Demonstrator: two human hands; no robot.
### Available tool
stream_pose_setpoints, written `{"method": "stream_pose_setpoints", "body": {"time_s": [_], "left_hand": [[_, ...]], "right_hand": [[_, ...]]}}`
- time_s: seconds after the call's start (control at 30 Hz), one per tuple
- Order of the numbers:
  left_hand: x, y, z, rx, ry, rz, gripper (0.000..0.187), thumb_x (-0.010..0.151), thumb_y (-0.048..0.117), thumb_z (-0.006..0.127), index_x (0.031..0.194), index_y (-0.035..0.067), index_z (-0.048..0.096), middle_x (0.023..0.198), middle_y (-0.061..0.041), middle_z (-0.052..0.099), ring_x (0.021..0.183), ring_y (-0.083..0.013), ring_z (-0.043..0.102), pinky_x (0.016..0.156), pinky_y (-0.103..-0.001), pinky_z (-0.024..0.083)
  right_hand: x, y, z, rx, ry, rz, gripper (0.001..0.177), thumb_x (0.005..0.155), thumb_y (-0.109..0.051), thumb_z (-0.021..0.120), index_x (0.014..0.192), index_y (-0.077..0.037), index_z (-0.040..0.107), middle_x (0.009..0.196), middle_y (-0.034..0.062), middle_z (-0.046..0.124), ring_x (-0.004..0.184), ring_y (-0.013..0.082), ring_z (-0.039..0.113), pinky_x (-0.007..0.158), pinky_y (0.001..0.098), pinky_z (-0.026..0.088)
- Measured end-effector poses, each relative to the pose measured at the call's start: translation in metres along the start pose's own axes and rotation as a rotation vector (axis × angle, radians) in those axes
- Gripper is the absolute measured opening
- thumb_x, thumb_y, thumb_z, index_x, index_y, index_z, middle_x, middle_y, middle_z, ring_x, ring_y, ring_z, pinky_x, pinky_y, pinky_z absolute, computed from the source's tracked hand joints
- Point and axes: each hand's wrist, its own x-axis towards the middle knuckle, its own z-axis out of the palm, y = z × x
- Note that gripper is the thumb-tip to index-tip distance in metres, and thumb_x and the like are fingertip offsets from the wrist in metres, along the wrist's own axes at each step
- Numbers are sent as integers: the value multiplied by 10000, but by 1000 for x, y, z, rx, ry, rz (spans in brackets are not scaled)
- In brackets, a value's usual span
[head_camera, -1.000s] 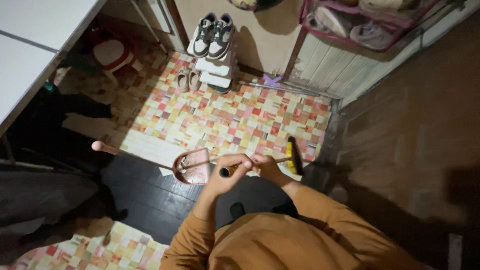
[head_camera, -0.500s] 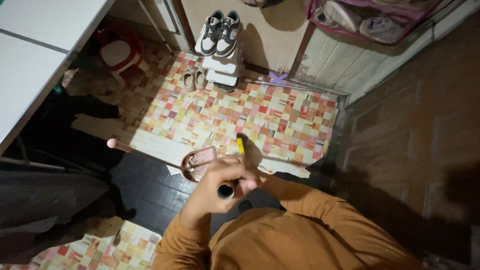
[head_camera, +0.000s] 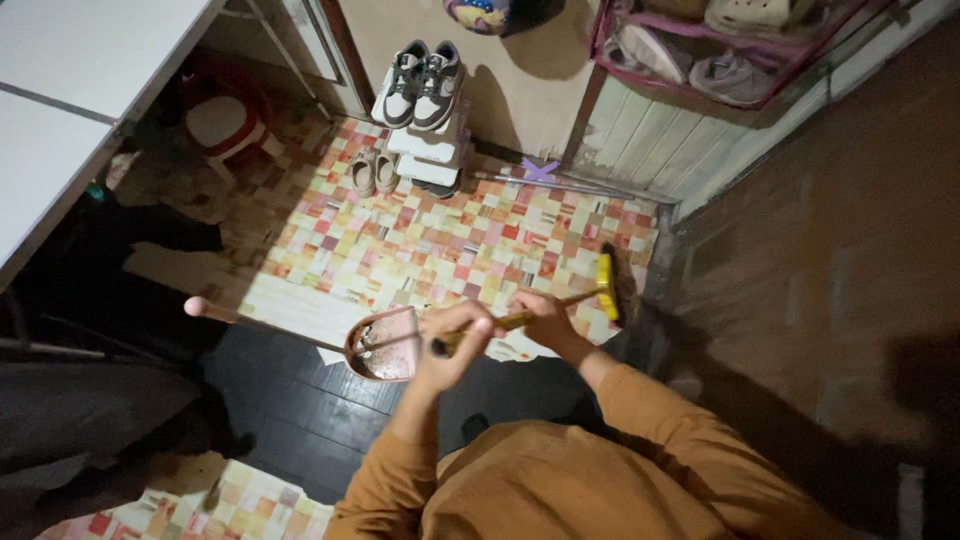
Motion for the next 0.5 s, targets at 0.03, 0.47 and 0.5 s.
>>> {"method": "stream_pose_setpoints", "body": {"time_s": [0.03,0.47,0.5], "left_hand": [[6,-20,14,-3,-14,-40,227,1038,162,614,904,23,734,713,-45,637,602,-88,531,554,-264,409],[26,-69,47,-96,-25,-139,274,1049,206,576,893,31,719,722,8,631,612,-59,527,559,-236,422],[24,-71,44,-109,-19,-143,282,1055,214,575,893,32,716,711,13,611,612,-58,519,558,-238,415]], "right_hand": [[-9,24,-6,-27,2,-26,144,966,-209,623,919,-83,674,823,63,701,756,222,699,684,361,551],[-40,87,0,-19,-134,87,119,878,-213,668,910,-104,701,845,131,728,793,318,725,688,404,558],[-40,88,1,-6,-141,57,124,847,-202,675,920,-106,700,844,130,728,787,316,728,675,402,560]]}}
